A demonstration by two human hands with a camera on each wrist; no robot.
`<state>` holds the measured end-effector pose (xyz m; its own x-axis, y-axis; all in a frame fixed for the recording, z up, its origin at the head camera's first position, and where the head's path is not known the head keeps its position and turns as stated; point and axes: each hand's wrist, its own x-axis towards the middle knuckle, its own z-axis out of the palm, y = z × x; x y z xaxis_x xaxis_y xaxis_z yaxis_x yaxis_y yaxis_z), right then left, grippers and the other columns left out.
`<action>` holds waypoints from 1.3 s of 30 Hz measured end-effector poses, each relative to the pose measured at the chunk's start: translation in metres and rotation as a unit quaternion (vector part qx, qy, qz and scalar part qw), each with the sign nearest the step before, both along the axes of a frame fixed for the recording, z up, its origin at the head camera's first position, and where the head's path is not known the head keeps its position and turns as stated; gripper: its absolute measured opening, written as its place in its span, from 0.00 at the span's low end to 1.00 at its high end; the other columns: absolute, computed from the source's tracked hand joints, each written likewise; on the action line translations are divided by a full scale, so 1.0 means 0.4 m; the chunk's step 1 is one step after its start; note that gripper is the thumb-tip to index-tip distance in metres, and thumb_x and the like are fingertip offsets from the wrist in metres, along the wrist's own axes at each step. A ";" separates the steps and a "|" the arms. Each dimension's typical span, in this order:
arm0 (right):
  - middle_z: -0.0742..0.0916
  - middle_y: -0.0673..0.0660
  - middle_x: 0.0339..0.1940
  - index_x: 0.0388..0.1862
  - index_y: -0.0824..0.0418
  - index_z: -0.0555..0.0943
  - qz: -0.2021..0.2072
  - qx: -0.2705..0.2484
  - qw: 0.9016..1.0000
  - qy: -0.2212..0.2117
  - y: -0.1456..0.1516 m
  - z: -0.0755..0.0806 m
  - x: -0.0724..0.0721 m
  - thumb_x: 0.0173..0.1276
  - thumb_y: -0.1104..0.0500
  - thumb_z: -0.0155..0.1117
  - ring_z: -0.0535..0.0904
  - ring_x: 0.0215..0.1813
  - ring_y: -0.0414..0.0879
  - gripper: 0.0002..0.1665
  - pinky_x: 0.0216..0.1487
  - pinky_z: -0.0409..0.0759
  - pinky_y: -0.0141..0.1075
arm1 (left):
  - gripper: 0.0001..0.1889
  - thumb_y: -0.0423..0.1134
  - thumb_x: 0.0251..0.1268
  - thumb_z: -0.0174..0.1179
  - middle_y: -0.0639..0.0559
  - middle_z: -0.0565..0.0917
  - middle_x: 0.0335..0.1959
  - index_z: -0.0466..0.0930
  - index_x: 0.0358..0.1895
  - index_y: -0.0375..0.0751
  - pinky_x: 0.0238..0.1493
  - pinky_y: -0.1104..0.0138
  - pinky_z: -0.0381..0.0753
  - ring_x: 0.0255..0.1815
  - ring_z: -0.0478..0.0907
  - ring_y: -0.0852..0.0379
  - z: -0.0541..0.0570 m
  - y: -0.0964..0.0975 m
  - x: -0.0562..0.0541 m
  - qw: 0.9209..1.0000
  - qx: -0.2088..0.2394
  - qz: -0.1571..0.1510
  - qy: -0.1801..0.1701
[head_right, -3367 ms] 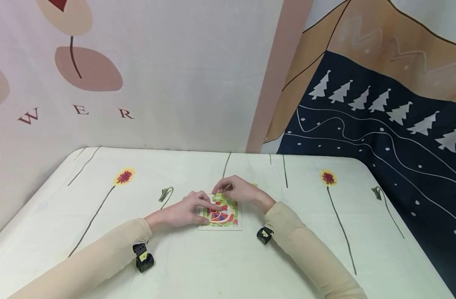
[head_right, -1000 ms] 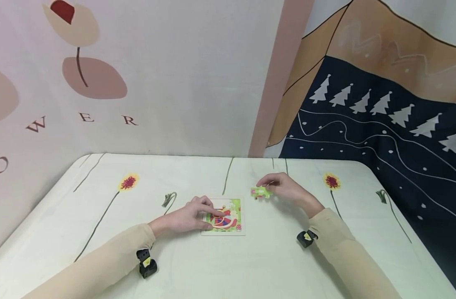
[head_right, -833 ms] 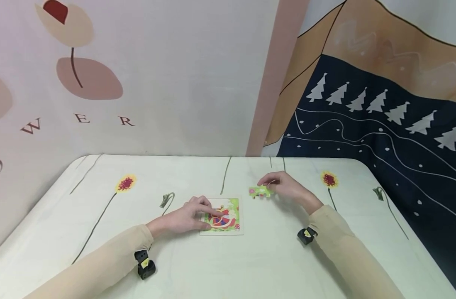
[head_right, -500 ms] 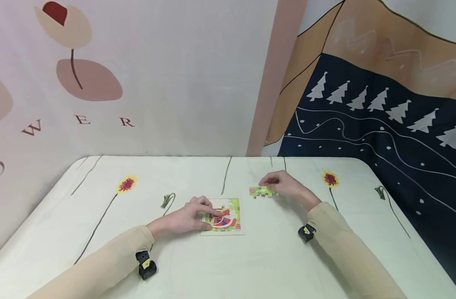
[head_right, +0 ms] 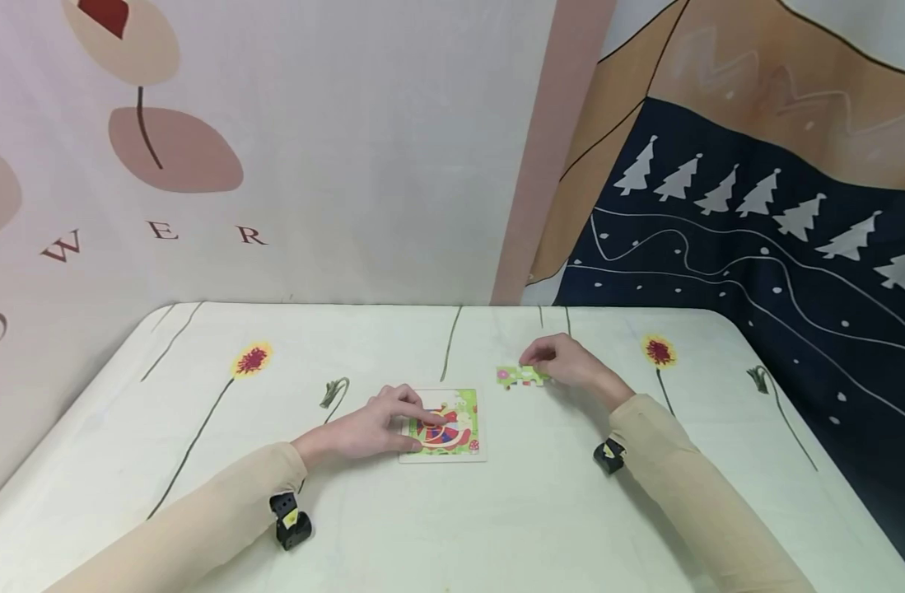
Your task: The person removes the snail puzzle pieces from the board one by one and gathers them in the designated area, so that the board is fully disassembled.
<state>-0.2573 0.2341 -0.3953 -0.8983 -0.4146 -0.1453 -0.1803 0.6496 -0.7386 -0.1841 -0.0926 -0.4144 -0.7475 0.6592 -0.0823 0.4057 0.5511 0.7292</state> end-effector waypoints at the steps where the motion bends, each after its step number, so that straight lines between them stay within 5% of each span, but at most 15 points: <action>1: 0.84 0.59 0.43 0.45 0.68 0.83 0.000 0.000 1.000 0.000 0.000 0.001 0.000 0.69 0.71 0.55 0.74 0.46 0.51 0.11 0.49 0.70 0.41 | 0.21 0.38 0.58 0.67 0.57 0.69 0.47 0.82 0.57 0.51 0.52 0.56 0.58 0.51 0.61 0.53 0.000 0.000 0.000 1.000 0.000 0.000 -0.001; 26: 0.84 0.60 0.43 0.45 0.68 0.83 -0.017 -0.009 1.000 0.017 -0.001 0.015 0.016 0.69 0.66 0.59 0.75 0.44 0.50 0.10 0.48 0.70 0.40 | 0.21 0.35 0.56 0.68 0.56 0.71 0.48 0.83 0.55 0.52 0.49 0.55 0.58 0.48 0.61 0.53 0.013 0.009 -0.001 1.000 -0.015 0.005 0.005; 39: 0.85 0.59 0.41 0.42 0.68 0.83 0.033 -0.056 0.998 0.020 -0.054 0.011 0.042 0.68 0.69 0.58 0.76 0.42 0.50 0.08 0.40 0.73 0.35 | 0.20 0.34 0.57 0.67 0.54 0.75 0.47 0.84 0.54 0.50 0.46 0.56 0.59 0.48 0.62 0.52 0.027 0.037 0.003 1.000 -0.008 0.004 0.016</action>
